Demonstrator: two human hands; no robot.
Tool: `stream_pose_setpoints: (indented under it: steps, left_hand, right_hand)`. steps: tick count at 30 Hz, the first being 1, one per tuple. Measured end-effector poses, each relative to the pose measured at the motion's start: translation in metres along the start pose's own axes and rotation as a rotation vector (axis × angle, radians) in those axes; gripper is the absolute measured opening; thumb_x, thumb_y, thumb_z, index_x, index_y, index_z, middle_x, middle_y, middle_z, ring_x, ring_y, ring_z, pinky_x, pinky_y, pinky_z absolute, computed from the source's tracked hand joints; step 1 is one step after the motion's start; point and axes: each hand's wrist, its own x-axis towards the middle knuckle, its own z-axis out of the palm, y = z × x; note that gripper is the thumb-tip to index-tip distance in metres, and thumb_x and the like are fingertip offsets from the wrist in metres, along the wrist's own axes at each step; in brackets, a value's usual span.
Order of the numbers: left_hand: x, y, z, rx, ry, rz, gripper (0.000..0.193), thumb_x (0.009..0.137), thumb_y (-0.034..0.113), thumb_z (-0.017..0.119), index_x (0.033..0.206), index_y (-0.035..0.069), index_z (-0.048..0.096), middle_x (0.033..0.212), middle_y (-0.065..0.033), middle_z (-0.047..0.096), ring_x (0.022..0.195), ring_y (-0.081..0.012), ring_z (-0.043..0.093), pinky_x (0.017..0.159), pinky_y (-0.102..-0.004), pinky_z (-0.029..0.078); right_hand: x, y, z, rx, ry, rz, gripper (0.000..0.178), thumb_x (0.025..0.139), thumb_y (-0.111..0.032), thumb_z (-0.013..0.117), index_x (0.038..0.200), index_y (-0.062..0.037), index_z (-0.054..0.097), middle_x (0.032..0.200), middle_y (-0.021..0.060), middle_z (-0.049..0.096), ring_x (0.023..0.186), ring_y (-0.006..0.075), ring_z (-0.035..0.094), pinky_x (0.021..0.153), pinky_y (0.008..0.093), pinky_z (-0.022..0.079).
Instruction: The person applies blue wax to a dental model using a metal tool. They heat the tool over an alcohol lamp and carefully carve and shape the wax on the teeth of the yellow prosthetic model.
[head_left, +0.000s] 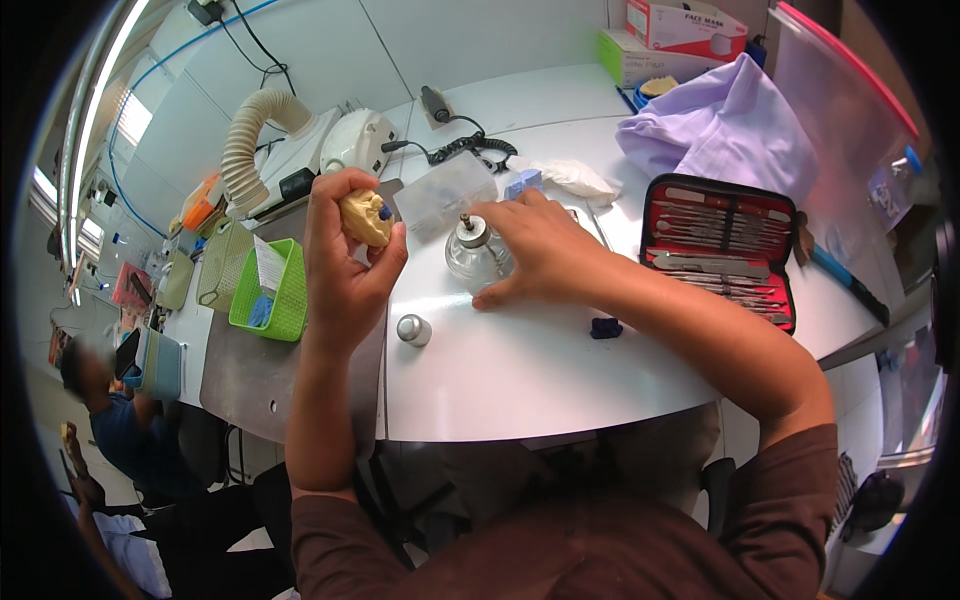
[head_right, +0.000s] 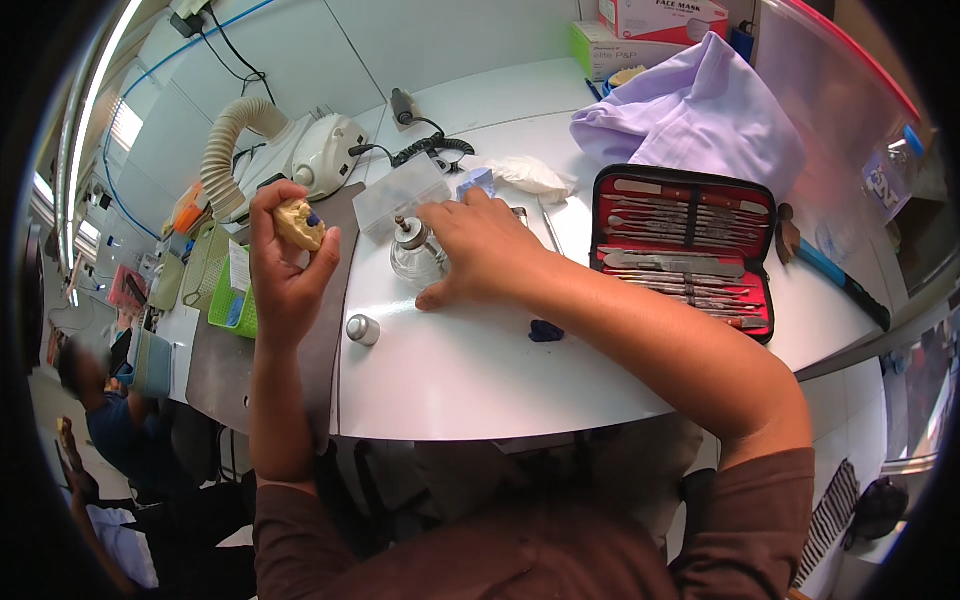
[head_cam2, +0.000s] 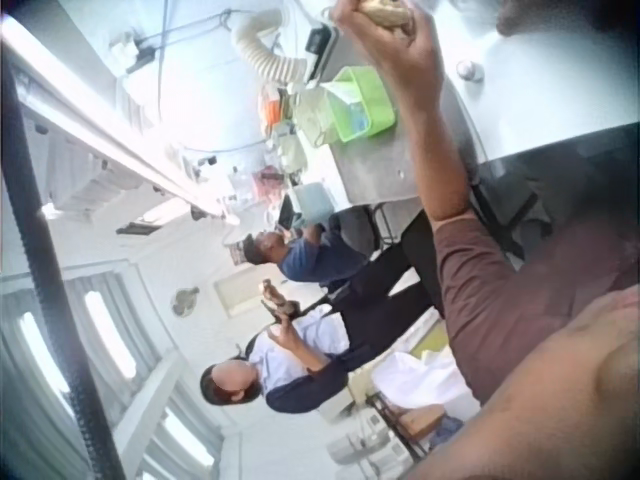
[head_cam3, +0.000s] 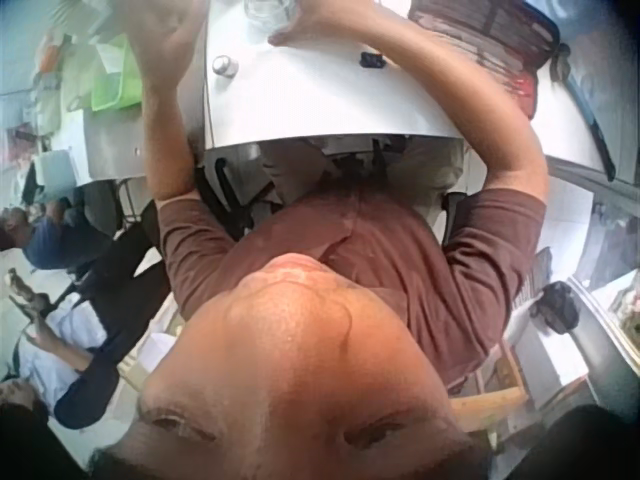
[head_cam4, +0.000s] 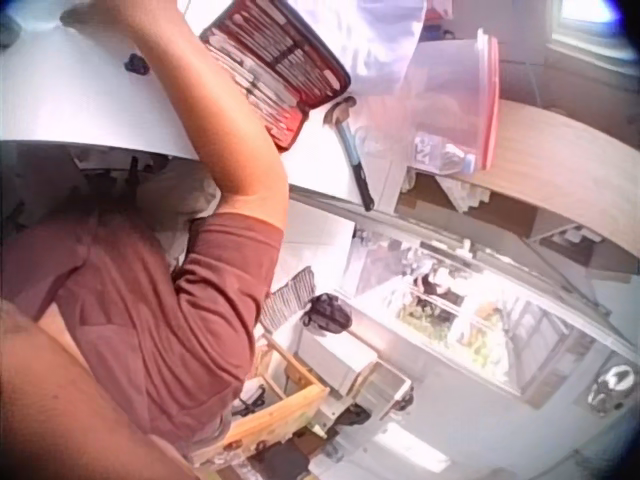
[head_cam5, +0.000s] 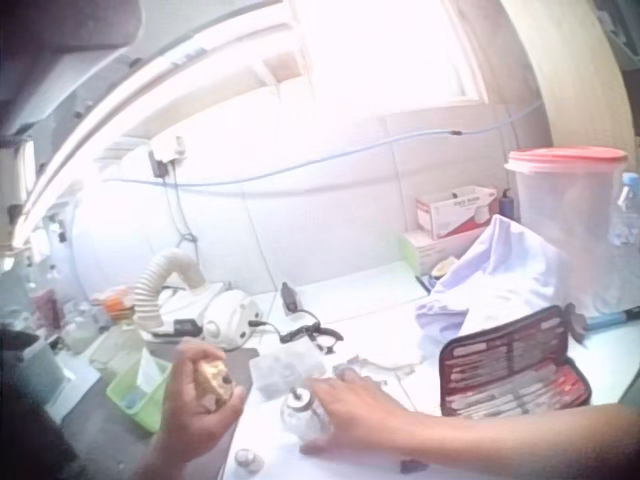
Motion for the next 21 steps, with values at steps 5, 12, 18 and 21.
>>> stream_pose_setpoints:
  steps: [5, 12, 18, 21]
  left_hand:
    - [0.002, 0.005, -0.002, 0.138, 0.031, -0.003, 0.044, 0.083, -0.011, 0.066, 0.121, 0.004, 0.049, 0.119, -0.0066, 0.048, 0.106, -0.0122, 0.052, 0.094, -0.0285, 0.050]
    - [0.002, 0.007, 0.009, 0.441, 0.062, 0.343, 0.040, 0.078, -0.010, 0.069, 0.114, 0.004, 0.057, 0.114, -0.0140, 0.060, 0.106, -0.0260, 0.062, 0.091, -0.0364, 0.052]
    - [0.002, 0.008, 0.017, 0.450, 0.087, 0.469, 0.048, 0.070, -0.016, 0.070, 0.112, 0.006, 0.064, 0.111, -0.0120, 0.062, 0.099, -0.0284, 0.065, 0.081, -0.0373, 0.055]
    - [0.001, 0.008, 0.020, 0.455, 0.077, 0.474, 0.049, 0.071, -0.015, 0.071, 0.115, 0.006, 0.064, 0.112, -0.0128, 0.063, 0.099, -0.0284, 0.065, 0.081, -0.0376, 0.055]
  right_hand:
    - [-0.006, -0.003, -0.001, -0.065, 0.086, -0.135, 0.082, 0.067, -0.036, 0.086, 0.133, -0.0023, 0.053, 0.122, 0.0195, 0.060, 0.117, 0.0362, 0.053, 0.101, 0.0428, 0.044]
    - [-0.021, 0.000, -0.001, -0.081, 0.191, -0.252, 0.064, 0.065, -0.029, 0.083, 0.115, 0.0019, 0.059, 0.102, 0.0159, 0.064, 0.102, 0.0327, 0.060, 0.090, 0.0412, 0.047]
    - [-0.023, 0.003, -0.004, -0.071, 0.237, -0.294, 0.058, 0.064, -0.026, 0.082, 0.110, 0.0018, 0.059, 0.097, 0.0156, 0.064, 0.097, 0.0329, 0.061, 0.087, 0.0416, 0.048]
    - [-0.024, 0.001, -0.006, -0.062, 0.247, -0.305, 0.055, 0.064, -0.025, 0.081, 0.108, 0.0014, 0.059, 0.097, 0.0160, 0.064, 0.097, 0.0331, 0.061, 0.086, 0.0418, 0.048]
